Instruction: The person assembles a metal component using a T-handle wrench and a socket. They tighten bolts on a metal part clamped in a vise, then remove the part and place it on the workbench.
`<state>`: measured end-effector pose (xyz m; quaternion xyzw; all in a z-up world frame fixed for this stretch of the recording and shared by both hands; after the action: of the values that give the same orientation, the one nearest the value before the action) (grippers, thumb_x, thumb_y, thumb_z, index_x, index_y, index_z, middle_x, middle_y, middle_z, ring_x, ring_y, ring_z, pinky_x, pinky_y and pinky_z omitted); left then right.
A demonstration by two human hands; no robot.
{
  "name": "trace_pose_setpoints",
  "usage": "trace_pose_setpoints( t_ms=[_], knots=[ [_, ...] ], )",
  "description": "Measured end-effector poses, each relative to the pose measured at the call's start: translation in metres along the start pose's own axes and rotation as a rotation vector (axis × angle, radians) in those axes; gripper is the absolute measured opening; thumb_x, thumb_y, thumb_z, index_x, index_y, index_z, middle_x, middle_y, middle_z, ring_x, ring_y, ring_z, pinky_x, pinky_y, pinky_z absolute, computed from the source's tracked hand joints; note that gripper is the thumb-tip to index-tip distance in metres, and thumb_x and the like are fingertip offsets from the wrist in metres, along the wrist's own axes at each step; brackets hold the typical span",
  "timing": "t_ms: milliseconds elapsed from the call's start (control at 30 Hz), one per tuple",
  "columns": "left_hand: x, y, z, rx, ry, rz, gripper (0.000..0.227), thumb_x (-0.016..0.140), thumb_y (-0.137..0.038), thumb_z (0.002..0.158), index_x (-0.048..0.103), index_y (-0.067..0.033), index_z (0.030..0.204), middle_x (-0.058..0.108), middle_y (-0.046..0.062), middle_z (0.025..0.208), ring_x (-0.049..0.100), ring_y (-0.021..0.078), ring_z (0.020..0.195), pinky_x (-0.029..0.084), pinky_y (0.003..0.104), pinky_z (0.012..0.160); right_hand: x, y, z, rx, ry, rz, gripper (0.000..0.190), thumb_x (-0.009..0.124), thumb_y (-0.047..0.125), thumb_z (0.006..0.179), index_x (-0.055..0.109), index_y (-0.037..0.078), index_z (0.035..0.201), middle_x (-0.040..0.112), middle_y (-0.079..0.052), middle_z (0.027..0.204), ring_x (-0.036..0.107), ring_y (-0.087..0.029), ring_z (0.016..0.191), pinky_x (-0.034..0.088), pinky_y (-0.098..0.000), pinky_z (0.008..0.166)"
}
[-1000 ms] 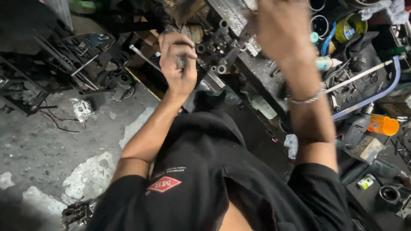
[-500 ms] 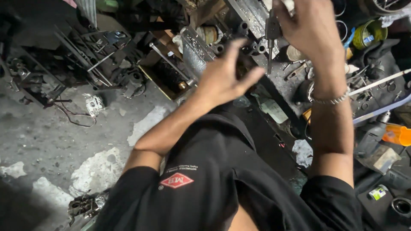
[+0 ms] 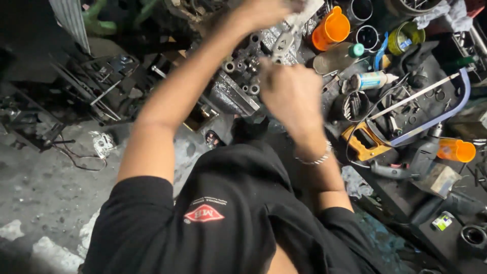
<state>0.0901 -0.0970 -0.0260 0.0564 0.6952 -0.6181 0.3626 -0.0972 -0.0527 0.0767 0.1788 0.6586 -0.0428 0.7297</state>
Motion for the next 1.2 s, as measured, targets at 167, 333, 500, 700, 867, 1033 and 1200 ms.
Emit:
trace_pose_setpoints(
  t_ms=[167, 333, 500, 700, 867, 1033, 1200],
  knots=[
    [0.01, -0.021, 0.003, 0.35, 0.233, -0.391, 0.044, 0.07, -0.031, 0.09, 0.064, -0.0202, 0.132, 0.075, 0.009, 0.1, 0.074, 0.025, 0.097, 0.059, 0.04, 0.086, -0.011, -0.014, 0.021, -0.076, -0.238, 0.13, 0.029, 0.052, 0.022, 0.105, 0.074, 0.01, 0.091, 0.072, -0.016, 0.076, 0.071, -0.039, 0.067, 0.056, -0.0513, 0.064],
    [-0.031, -0.005, -0.11, -0.018, 0.271, 0.224, 0.04, 0.074, -0.046, 0.093, 0.072, -0.0105, 0.111, 0.078, 0.016, 0.106, 0.076, 0.0279, 0.096, 0.057, 0.043, 0.084, -0.059, -0.059, 0.023, -0.209, -0.591, -0.012, 0.027, 0.06, 0.016, 0.113, 0.07, 0.002, 0.092, 0.068, -0.019, 0.081, 0.065, -0.04, 0.069, 0.051, -0.0481, 0.062],
    [-0.052, -0.022, -0.088, 0.322, -0.322, 0.192, 0.031, 0.07, -0.024, 0.091, 0.071, -0.009, 0.118, 0.074, 0.017, 0.115, 0.072, 0.0296, 0.104, 0.057, 0.042, 0.09, -0.046, -0.035, 0.004, -0.03, -0.109, -0.167, 0.038, 0.06, 0.027, 0.101, 0.071, 0.008, 0.07, 0.063, -0.02, 0.061, 0.064, -0.039, 0.053, 0.049, -0.0497, 0.051],
    [-0.031, -0.033, -0.036, 0.38, -0.252, -0.081, 0.037, 0.085, -0.03, 0.092, 0.07, -0.0119, 0.121, 0.077, 0.008, 0.109, 0.076, 0.023, 0.094, 0.059, 0.037, 0.084, -0.005, -0.006, 0.005, -0.126, -0.008, 0.109, 0.059, 0.059, 0.041, 0.109, 0.067, 0.004, 0.064, 0.06, -0.023, 0.059, 0.061, -0.044, 0.056, 0.049, -0.0545, 0.055],
    [-0.023, -0.022, -0.105, -0.138, 0.391, 0.263, 0.053, 0.066, -0.061, 0.092, 0.076, -0.0102, 0.084, 0.079, 0.008, 0.076, 0.079, 0.024, 0.073, 0.06, 0.041, 0.075, -0.057, -0.032, 0.038, -0.216, -0.613, 0.02, 0.026, 0.069, 0.014, 0.1, 0.068, -0.011, 0.103, 0.068, -0.028, 0.103, 0.06, -0.041, 0.096, 0.049, -0.0496, 0.085],
    [-0.013, -0.066, -0.146, 0.013, 0.271, 0.621, 0.052, 0.068, -0.056, 0.093, 0.075, -0.0053, 0.081, 0.073, 0.019, 0.076, 0.074, 0.0361, 0.075, 0.06, 0.047, 0.075, -0.051, -0.041, 0.057, -0.377, -0.439, 0.145, 0.015, 0.063, 0.009, 0.104, 0.073, -0.001, 0.103, 0.071, -0.015, 0.115, 0.058, -0.035, 0.107, 0.047, -0.045, 0.094],
    [-0.084, -0.029, -0.099, 0.127, 0.04, 0.467, 0.017, 0.069, -0.029, 0.097, 0.073, -0.0122, 0.096, 0.075, 0.014, 0.087, 0.073, 0.035, 0.081, 0.057, 0.05, 0.077, -0.044, -0.05, 0.0, 0.01, -0.27, -0.091, 0.032, 0.065, 0.025, 0.105, 0.069, 0.006, 0.08, 0.07, -0.016, 0.081, 0.067, -0.037, 0.066, 0.051, -0.0477, 0.06]
  ],
)
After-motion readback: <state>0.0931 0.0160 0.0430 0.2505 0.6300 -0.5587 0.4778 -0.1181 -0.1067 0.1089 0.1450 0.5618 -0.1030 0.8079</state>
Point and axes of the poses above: each hand's wrist, its own z-axis towards the middle knuckle, its own x-axis out of the palm, y = z × x, the point moved 5 cm from there along z, towards the middle knuckle
